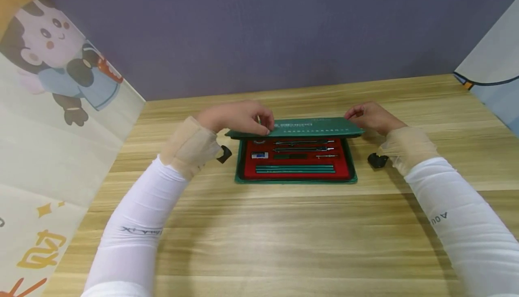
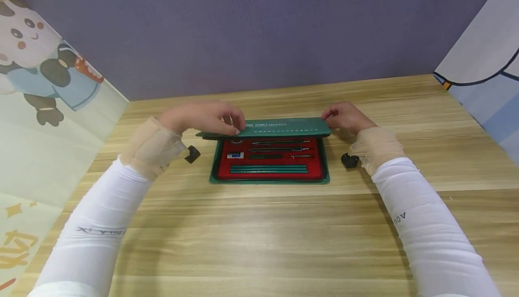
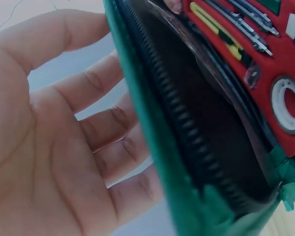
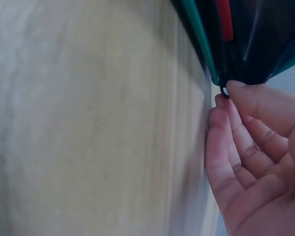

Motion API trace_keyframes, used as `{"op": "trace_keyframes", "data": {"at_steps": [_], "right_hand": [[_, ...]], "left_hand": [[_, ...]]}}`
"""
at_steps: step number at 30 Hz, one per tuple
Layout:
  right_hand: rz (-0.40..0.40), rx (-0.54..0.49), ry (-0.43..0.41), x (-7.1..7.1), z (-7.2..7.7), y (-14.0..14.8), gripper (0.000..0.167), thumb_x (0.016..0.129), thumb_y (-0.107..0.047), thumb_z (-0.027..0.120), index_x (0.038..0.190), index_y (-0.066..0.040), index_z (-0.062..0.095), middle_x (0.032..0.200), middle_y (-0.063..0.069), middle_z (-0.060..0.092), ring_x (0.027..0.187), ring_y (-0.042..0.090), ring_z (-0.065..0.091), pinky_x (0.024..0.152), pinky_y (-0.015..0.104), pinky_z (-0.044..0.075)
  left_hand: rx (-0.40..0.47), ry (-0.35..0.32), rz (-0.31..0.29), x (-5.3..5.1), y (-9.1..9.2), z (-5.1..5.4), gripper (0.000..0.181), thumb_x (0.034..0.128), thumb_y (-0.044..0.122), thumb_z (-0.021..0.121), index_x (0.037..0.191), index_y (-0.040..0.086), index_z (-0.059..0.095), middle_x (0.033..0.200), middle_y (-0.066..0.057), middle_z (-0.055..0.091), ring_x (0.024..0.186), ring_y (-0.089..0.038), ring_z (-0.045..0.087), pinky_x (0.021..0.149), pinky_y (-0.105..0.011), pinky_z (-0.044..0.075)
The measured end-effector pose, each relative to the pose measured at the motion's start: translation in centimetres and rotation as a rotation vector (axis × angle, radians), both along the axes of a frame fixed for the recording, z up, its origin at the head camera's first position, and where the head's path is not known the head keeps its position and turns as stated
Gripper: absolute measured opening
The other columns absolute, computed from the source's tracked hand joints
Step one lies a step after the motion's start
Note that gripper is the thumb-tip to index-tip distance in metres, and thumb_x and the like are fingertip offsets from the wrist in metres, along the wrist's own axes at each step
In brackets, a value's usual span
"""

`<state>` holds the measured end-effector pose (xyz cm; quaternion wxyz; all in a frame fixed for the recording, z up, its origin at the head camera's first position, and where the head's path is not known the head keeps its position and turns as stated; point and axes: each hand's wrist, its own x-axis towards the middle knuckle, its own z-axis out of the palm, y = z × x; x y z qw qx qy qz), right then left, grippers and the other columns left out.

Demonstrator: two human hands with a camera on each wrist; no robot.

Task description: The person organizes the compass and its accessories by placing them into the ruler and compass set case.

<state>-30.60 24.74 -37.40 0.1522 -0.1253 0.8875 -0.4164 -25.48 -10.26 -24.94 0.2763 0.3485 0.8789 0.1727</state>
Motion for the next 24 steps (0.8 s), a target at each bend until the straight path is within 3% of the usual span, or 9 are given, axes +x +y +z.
{"op": "trace_keyframes", "data": {"at_steps": [3, 8, 17, 24], "right_hand": [[-0.004, -0.004, -0.012, -0.1, -0.2, 0.0, 0.024, 0.091, -0.006, 0.054, 0.109, 0.008, 0.059, 0.091, -0.001, 0.063, 0.077, 0.008, 0.053, 0.063, 0.025, 0.047], [-0.001, -0.012, -0.014, -0.2, -0.2, 0.0, 0.022, 0.09, -0.005, 0.056, 0.107, 0.01, 0.059, 0.084, -0.004, 0.063, 0.073, 0.007, 0.057, 0.065, 0.023, 0.05], [0.014, 0.004, -0.011, -0.2, -0.2, 0.1, 0.022, 0.088, -0.006, 0.06, 0.104, 0.009, 0.06, 0.084, -0.001, 0.065, 0.074, 0.006, 0.056, 0.065, 0.02, 0.048], [0.013, 0.043, -0.01, -0.2, 0.0, -0.1, 0.02, 0.089, -0.007, 0.06, 0.103, 0.007, 0.06, 0.088, 0.004, 0.065, 0.076, 0.009, 0.054, 0.066, 0.022, 0.046]], "left_hand": [[-0.024, -0.023, -0.026, 0.2, 0.3, -0.6, 0.022, 0.0888, 0.014, 0.057, 0.11, 0.008, 0.062, 0.106, -0.005, 0.06, 0.094, -0.02, 0.054, 0.079, -0.031, 0.047], [-0.061, -0.032, -0.058, 0.4, 0.9, -1.7, 0.025, 0.0863, 0.015, 0.063, 0.11, 0.007, 0.062, 0.108, -0.006, 0.06, 0.098, -0.02, 0.054, 0.084, -0.032, 0.047], [-0.123, 0.022, -0.101, 0.8, 2.0, -3.5, 0.034, 0.0835, 0.015, 0.066, 0.115, 0.005, 0.059, 0.119, -0.008, 0.057, 0.107, -0.023, 0.051, 0.096, -0.034, 0.042], [-0.166, 0.078, -0.088, 0.9, 3.1, -4.7, 0.035, 0.0838, 0.014, 0.065, 0.118, 0.01, 0.059, 0.118, -0.008, 0.052, 0.107, -0.02, 0.047, 0.094, -0.032, 0.042]]}}
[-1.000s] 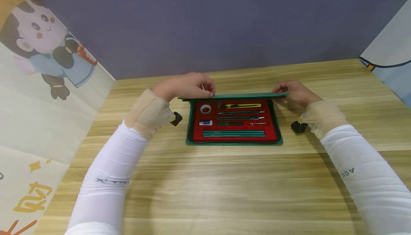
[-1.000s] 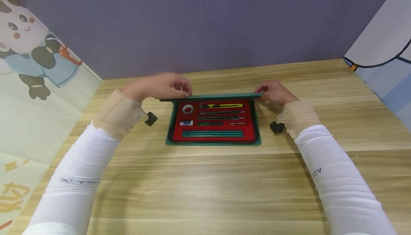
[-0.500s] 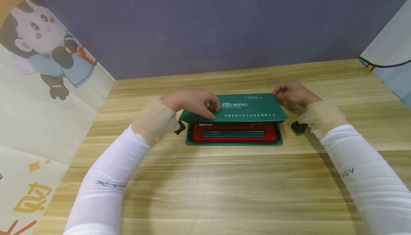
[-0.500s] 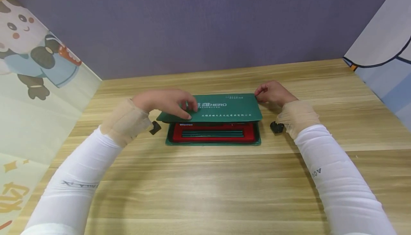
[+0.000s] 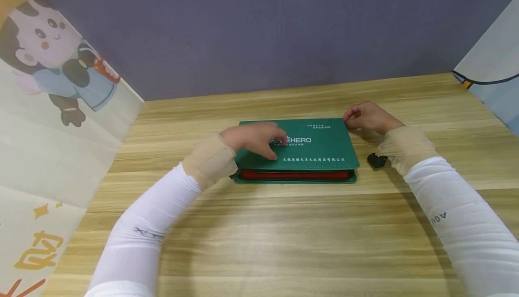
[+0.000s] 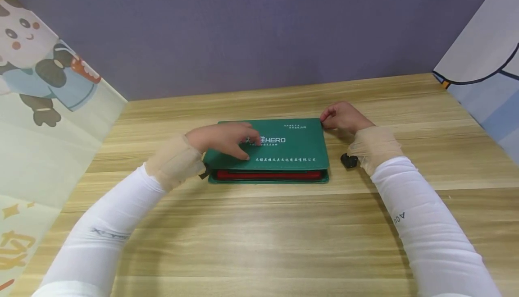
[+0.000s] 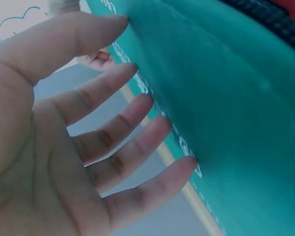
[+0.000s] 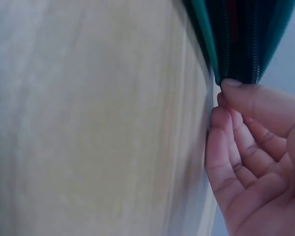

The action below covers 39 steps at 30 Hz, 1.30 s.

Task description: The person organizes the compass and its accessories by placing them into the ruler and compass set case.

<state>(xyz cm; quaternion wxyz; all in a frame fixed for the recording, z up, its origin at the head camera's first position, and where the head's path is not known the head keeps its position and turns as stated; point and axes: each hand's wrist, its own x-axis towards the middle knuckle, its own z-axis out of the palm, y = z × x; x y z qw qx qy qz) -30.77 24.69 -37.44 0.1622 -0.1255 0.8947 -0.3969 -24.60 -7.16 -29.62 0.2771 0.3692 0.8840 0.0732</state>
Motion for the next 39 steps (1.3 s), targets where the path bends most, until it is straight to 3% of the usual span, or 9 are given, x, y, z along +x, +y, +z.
{"op": "trace_keyframes", "data": {"at_steps": [9, 14, 20, 25, 31, 39], "right_hand": [[0.014, 0.043, 0.05, 0.1, 0.1, -0.4, 0.013, 0.09, -0.003, 0.058, 0.099, 0.006, 0.061, 0.089, 0.01, 0.065, 0.077, 0.012, 0.055, 0.066, 0.023, 0.045], [0.047, 0.082, 0.164, -0.2, 0.1, -0.9, 0.011, 0.088, 0.001, 0.055, 0.094, 0.006, 0.063, 0.086, 0.014, 0.066, 0.076, 0.016, 0.057, 0.067, 0.026, 0.045], [0.094, 0.137, 0.292, -0.7, 0.0, -1.5, 0.013, 0.085, 0.004, 0.052, 0.092, 0.008, 0.063, 0.086, 0.021, 0.065, 0.082, 0.031, 0.06, 0.073, 0.038, 0.048], [0.136, 0.178, 0.355, -1.0, 0.1, -2.0, 0.009, 0.084, 0.006, 0.054, 0.088, 0.009, 0.061, 0.081, 0.022, 0.064, 0.077, 0.031, 0.059, 0.07, 0.04, 0.047], [0.121, 0.194, 0.329, -1.0, 0.2, -2.0, 0.01, 0.083, 0.007, 0.052, 0.088, 0.009, 0.061, 0.082, 0.021, 0.063, 0.078, 0.032, 0.058, 0.071, 0.041, 0.047], [0.124, 0.194, 0.31, -0.6, 0.3, -1.4, 0.007, 0.085, 0.007, 0.053, 0.089, 0.008, 0.06, 0.081, 0.019, 0.063, 0.076, 0.029, 0.057, 0.069, 0.039, 0.045]], "left_hand": [[0.001, 0.059, -0.003, 0.0, 0.6, -1.0, 0.04, 0.0887, 0.017, 0.062, 0.128, 0.013, 0.054, 0.12, -0.007, 0.049, 0.098, -0.019, 0.046, 0.088, -0.033, 0.043], [0.011, 0.078, 0.014, 0.0, 0.6, -1.2, 0.042, 0.0892, 0.022, 0.064, 0.129, 0.014, 0.053, 0.123, -0.007, 0.048, 0.102, -0.019, 0.048, 0.091, -0.034, 0.043], [0.038, 0.098, 0.037, -0.2, 0.5, -2.0, 0.051, 0.0878, 0.027, 0.067, 0.135, 0.016, 0.049, 0.133, -0.008, 0.044, 0.119, -0.021, 0.043, 0.1, -0.035, 0.04], [0.031, 0.12, 0.063, -0.3, 0.5, -2.7, 0.057, 0.086, 0.031, 0.068, 0.138, 0.019, 0.046, 0.133, -0.007, 0.042, 0.121, -0.023, 0.038, 0.101, -0.036, 0.039], [0.033, 0.134, 0.075, -0.2, 0.6, -3.2, 0.058, 0.0855, 0.033, 0.068, 0.137, 0.02, 0.046, 0.133, -0.005, 0.041, 0.12, -0.024, 0.038, 0.1, -0.036, 0.039], [0.032, 0.115, 0.083, 0.0, 0.8, -3.0, 0.059, 0.0854, 0.032, 0.069, 0.138, 0.02, 0.045, 0.137, -0.006, 0.039, 0.129, -0.03, 0.033, 0.11, -0.042, 0.031]]}}
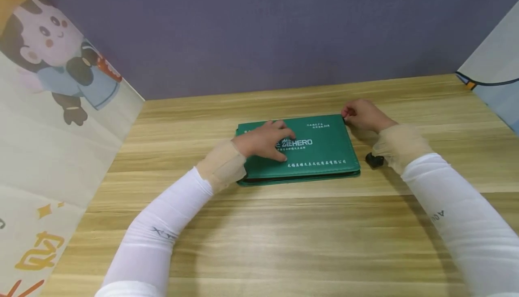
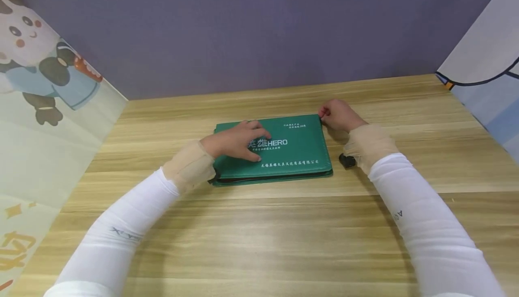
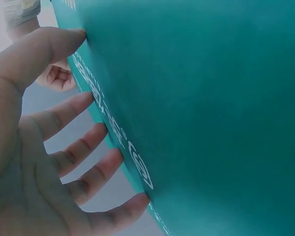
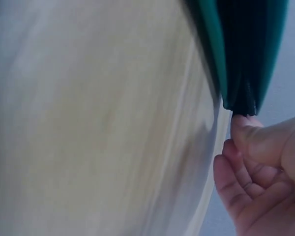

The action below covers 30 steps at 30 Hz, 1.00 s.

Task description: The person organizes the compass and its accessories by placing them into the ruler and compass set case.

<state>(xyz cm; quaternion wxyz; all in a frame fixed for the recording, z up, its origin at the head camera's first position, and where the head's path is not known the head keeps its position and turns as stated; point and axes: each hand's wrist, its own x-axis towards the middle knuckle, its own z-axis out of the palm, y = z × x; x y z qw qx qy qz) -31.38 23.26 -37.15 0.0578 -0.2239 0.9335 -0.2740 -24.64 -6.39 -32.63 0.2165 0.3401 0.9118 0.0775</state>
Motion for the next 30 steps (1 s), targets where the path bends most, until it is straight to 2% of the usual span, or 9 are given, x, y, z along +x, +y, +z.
{"op": "trace_keyframes", "data": {"at_steps": [2, 6, 8, 13, 23, 30], "right_hand": [[0.009, 0.007, 0.001, 0.1, 0.0, 0.2, 0.006, 0.087, 0.007, 0.053, 0.089, 0.006, 0.059, 0.081, 0.017, 0.062, 0.074, 0.026, 0.055, 0.067, 0.038, 0.044], [0.019, 0.009, -0.002, 0.4, 0.1, 0.6, 0.006, 0.088, 0.007, 0.053, 0.088, 0.004, 0.057, 0.08, 0.015, 0.06, 0.07, 0.022, 0.05, 0.064, 0.036, 0.04], [0.027, 0.009, 0.002, 0.6, 0.2, 0.9, 0.006, 0.088, 0.007, 0.053, 0.087, 0.003, 0.056, 0.078, 0.013, 0.059, 0.069, 0.021, 0.049, 0.063, 0.035, 0.039], [0.054, 0.018, -0.003, 0.9, 0.3, 1.4, 0.007, 0.089, 0.006, 0.055, 0.085, 0.0, 0.054, 0.074, 0.009, 0.054, 0.066, 0.02, 0.045, 0.061, 0.033, 0.037], [0.145, 0.06, 0.032, 2.0, 0.5, 1.7, 0.009, 0.089, 0.004, 0.059, 0.086, -0.003, 0.055, 0.083, 0.007, 0.06, 0.078, 0.019, 0.055, 0.066, 0.035, 0.045], [0.196, 0.074, 0.018, 2.7, 0.2, 2.1, 0.012, 0.089, 0.003, 0.058, 0.084, -0.007, 0.055, 0.082, 0.002, 0.057, 0.073, 0.014, 0.048, 0.063, 0.028, 0.041]], "left_hand": [[-0.002, -0.004, 0.002, -0.1, 0.0, -0.1, 0.059, 0.0853, 0.032, 0.069, 0.137, 0.021, 0.045, 0.137, -0.006, 0.039, 0.131, -0.03, 0.032, 0.111, -0.042, 0.03], [-0.005, -0.004, -0.011, -0.3, 0.0, -0.1, 0.059, 0.0848, 0.032, 0.069, 0.137, 0.019, 0.045, 0.137, -0.006, 0.039, 0.131, -0.029, 0.033, 0.116, -0.042, 0.019], [-0.008, -0.001, -0.016, -0.3, -0.1, -0.1, 0.059, 0.0845, 0.032, 0.07, 0.136, 0.019, 0.045, 0.137, -0.006, 0.039, 0.129, -0.028, 0.034, 0.116, -0.041, 0.018], [-0.013, 0.011, -0.024, -0.4, -0.1, -0.2, 0.059, 0.0843, 0.033, 0.07, 0.136, 0.019, 0.045, 0.136, -0.006, 0.039, 0.126, -0.027, 0.036, 0.111, -0.038, 0.029], [-0.021, 0.004, -0.013, -0.4, 0.0, -0.2, 0.058, 0.0848, 0.032, 0.069, 0.136, 0.02, 0.044, 0.139, -0.006, 0.037, 0.128, -0.029, 0.033, 0.107, -0.039, 0.034], [-0.03, 0.014, -0.012, -0.5, 0.1, -0.4, 0.058, 0.0845, 0.034, 0.069, 0.136, 0.021, 0.044, 0.138, -0.005, 0.038, 0.128, -0.028, 0.034, 0.107, -0.038, 0.034]]}}
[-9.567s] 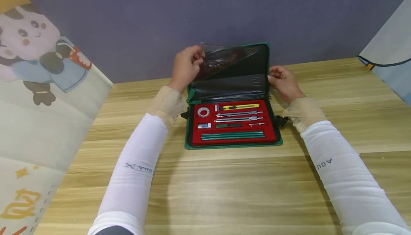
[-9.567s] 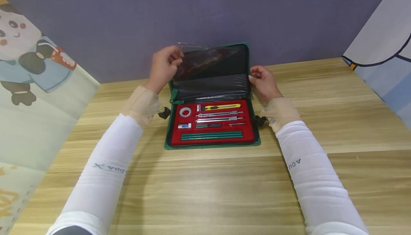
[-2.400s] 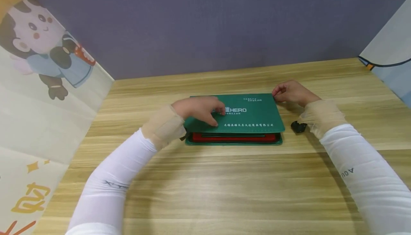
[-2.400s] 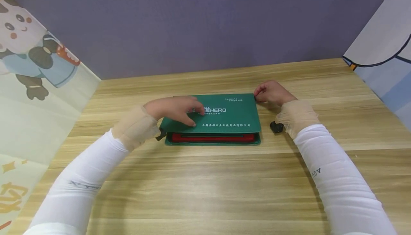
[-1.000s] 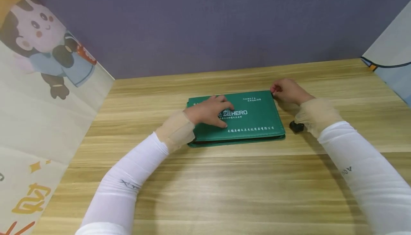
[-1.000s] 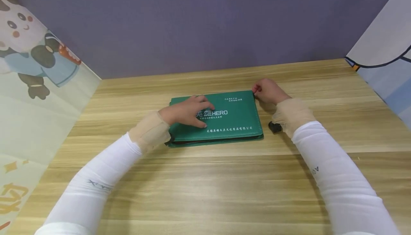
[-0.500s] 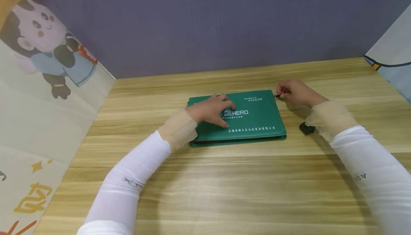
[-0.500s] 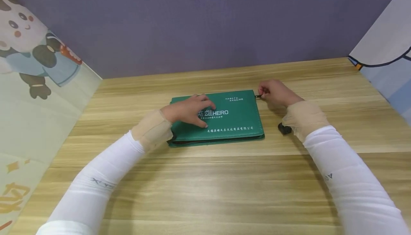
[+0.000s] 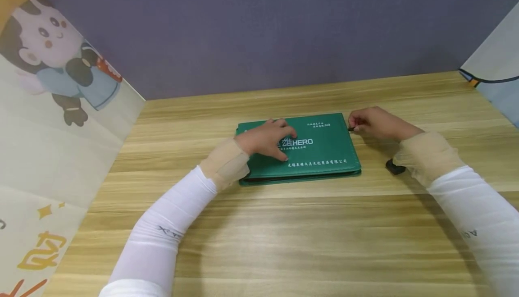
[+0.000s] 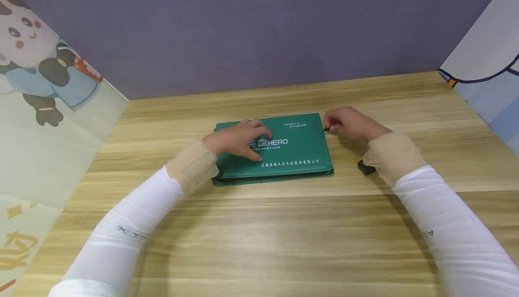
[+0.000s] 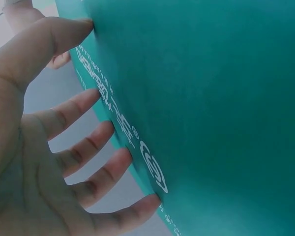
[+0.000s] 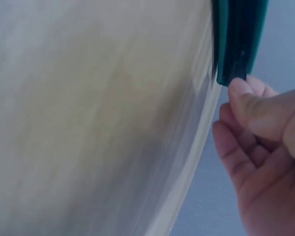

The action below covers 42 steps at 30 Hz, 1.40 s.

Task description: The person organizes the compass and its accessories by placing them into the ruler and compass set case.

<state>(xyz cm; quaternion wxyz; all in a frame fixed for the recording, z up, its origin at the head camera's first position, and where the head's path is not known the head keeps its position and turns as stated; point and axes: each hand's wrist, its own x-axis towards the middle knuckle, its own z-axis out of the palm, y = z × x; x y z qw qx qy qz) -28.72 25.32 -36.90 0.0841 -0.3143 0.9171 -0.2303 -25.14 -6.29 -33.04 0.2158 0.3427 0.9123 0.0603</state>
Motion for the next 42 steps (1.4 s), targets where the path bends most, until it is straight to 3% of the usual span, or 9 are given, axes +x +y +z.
{"op": "trace_keyframes", "data": {"at_steps": [7, 14, 18, 22, 29, 42], "right_hand": [[0.107, -0.001, -0.026, 0.9, 0.1, 0.0, 0.019, 0.089, 0.005, 0.057, 0.079, -0.01, 0.052, 0.076, 0.0, 0.05, 0.071, 0.011, 0.044, 0.062, 0.025, 0.037], [0.164, -0.014, -0.035, 2.3, 0.2, 0.3, 0.021, 0.088, 0.004, 0.06, 0.077, -0.012, 0.052, 0.072, -0.005, 0.046, 0.068, 0.007, 0.043, 0.059, 0.023, 0.037], [0.193, -0.08, -0.055, 3.1, -0.2, 0.8, 0.022, 0.086, 0.003, 0.061, 0.076, -0.014, 0.053, 0.072, -0.007, 0.047, 0.069, 0.005, 0.044, 0.059, 0.022, 0.039], [0.236, -0.12, -0.095, 3.7, -0.6, 1.1, 0.023, 0.084, 0.004, 0.063, 0.077, -0.015, 0.054, 0.074, -0.008, 0.051, 0.07, 0.003, 0.046, 0.059, 0.021, 0.042], [0.25, -0.109, -0.187, 4.9, -0.5, 1.7, 0.019, 0.085, 0.001, 0.065, 0.079, -0.016, 0.058, 0.074, -0.009, 0.053, 0.069, 0.002, 0.047, 0.058, 0.021, 0.043], [0.309, -0.178, -0.158, 6.8, -0.4, 1.8, 0.014, 0.082, -0.004, 0.07, 0.081, -0.016, 0.064, 0.077, -0.012, 0.059, 0.071, 0.0, 0.052, 0.059, 0.021, 0.049]], "left_hand": [[-0.018, -0.003, 0.0, 0.0, -0.1, -0.1, 0.058, 0.0851, 0.034, 0.069, 0.136, 0.021, 0.043, 0.138, -0.005, 0.037, 0.131, -0.029, 0.032, 0.115, -0.041, 0.02], [-0.023, -0.006, 0.012, -0.1, -0.1, -0.1, 0.058, 0.0853, 0.035, 0.068, 0.136, 0.022, 0.043, 0.138, -0.005, 0.037, 0.131, -0.029, 0.032, 0.112, -0.04, 0.028], [-0.022, -0.003, 0.012, -0.1, -0.1, -0.1, 0.058, 0.0853, 0.035, 0.068, 0.136, 0.022, 0.043, 0.137, -0.005, 0.038, 0.129, -0.028, 0.034, 0.11, -0.039, 0.031], [-0.02, -0.001, 0.008, -0.1, 0.0, 0.0, 0.058, 0.0852, 0.035, 0.069, 0.136, 0.022, 0.044, 0.137, -0.005, 0.038, 0.128, -0.027, 0.035, 0.112, -0.04, 0.028], [-0.019, -0.004, 0.011, -0.2, 0.1, 0.1, 0.057, 0.0848, 0.034, 0.069, 0.135, 0.021, 0.045, 0.137, -0.006, 0.038, 0.124, -0.026, 0.037, 0.107, -0.038, 0.034], [-0.022, -0.01, 0.016, -0.3, 0.3, 0.2, 0.058, 0.0852, 0.033, 0.069, 0.136, 0.02, 0.043, 0.137, -0.006, 0.037, 0.124, -0.025, 0.036, 0.107, -0.038, 0.033]]}}
